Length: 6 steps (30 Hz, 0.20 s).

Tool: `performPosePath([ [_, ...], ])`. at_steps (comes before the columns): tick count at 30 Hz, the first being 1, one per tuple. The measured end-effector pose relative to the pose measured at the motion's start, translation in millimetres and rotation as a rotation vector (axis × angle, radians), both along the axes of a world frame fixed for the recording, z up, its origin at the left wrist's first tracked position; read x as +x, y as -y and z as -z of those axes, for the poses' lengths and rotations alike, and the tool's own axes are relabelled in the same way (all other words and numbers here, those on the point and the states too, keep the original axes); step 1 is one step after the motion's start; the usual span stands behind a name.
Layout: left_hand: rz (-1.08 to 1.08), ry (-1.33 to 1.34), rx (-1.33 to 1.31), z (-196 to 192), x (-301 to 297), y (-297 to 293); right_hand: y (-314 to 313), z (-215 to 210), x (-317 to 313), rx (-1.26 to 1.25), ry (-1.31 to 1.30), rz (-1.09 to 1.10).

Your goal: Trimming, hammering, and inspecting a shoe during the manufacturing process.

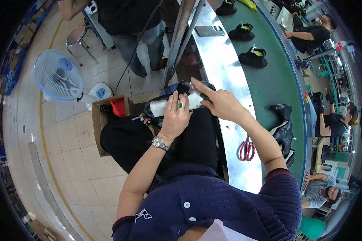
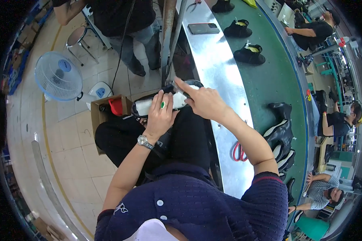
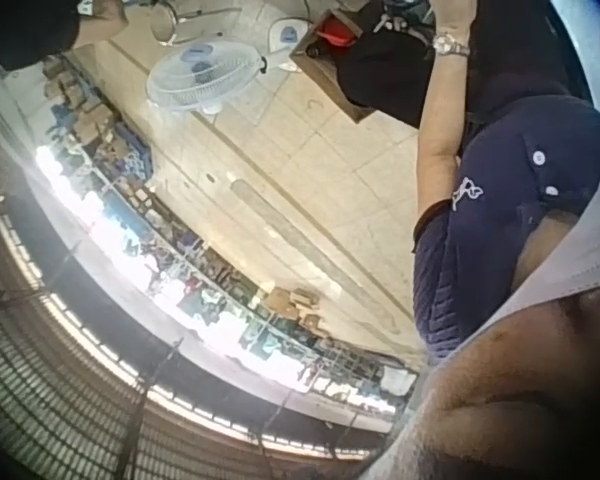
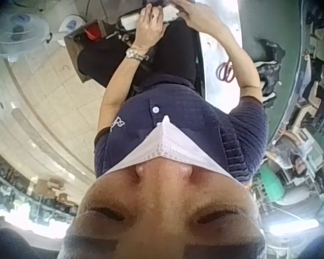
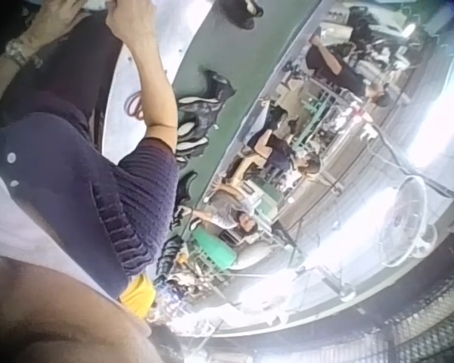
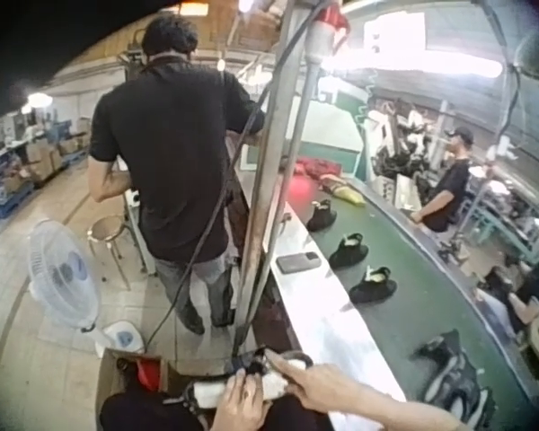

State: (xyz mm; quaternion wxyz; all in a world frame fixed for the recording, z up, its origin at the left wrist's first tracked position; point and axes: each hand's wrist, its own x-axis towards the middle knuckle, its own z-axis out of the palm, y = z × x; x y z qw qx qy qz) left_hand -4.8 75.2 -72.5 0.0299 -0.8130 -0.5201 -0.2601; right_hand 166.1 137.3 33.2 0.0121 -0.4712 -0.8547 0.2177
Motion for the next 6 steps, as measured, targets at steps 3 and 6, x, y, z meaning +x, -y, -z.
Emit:
performPosePath([
  [3,-0.023,-0.008,0.046,3.1,5.9,-2.5,8.2,-0.8,-2.2,0.047,-0.169,0.056],
  [6,-0.015,-0.036,0.014,1.3,7.1,-3.5,6.8,32.9,5.7,-0.026,0.038,0.015],
])
